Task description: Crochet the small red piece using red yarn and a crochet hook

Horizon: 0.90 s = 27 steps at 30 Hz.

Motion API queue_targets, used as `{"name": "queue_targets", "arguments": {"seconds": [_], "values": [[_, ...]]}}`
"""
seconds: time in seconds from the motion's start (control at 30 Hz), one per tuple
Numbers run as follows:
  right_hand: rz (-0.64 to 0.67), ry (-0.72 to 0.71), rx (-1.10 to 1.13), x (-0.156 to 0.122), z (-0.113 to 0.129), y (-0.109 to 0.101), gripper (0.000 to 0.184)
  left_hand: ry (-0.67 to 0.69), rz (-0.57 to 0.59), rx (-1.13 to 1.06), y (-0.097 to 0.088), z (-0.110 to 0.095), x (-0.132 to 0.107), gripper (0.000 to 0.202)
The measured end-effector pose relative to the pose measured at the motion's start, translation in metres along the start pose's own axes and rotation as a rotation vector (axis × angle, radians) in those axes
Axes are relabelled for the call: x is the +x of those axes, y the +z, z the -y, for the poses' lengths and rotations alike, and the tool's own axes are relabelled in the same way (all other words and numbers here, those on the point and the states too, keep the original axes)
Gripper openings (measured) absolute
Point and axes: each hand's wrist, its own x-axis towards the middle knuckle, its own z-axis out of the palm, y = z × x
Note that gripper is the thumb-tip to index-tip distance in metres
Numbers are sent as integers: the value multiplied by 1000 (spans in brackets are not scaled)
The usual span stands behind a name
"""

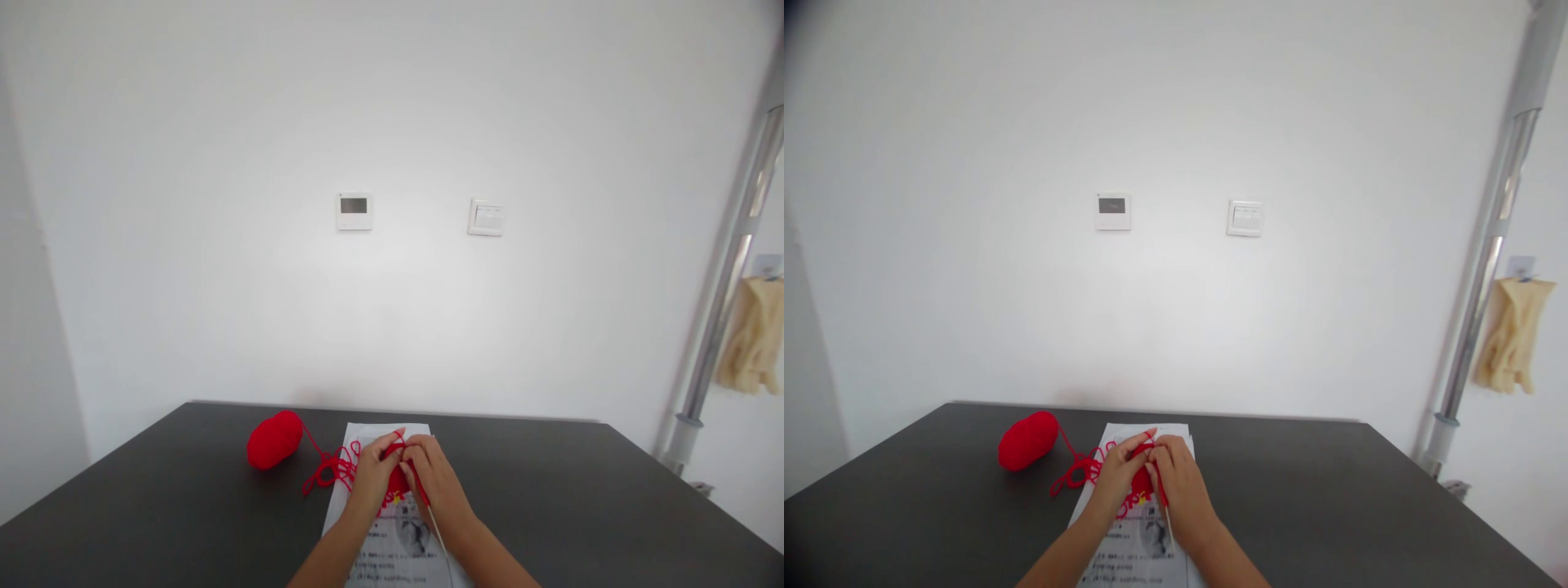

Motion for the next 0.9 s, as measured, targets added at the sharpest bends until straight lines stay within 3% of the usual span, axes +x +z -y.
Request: {"name": "queue_targets", "arguments": {"seconds": [0.4,0.53,0.9], "values": [[-6,8,194,5,1,-17,12,83,144,214,-15,0,8,33],[-1,9,230,6,2,-21,14,98,109,251,-21,1,13,29],[18,256,424,0,-6,-12,17,89,84,259,-21,2,13,21]]}}
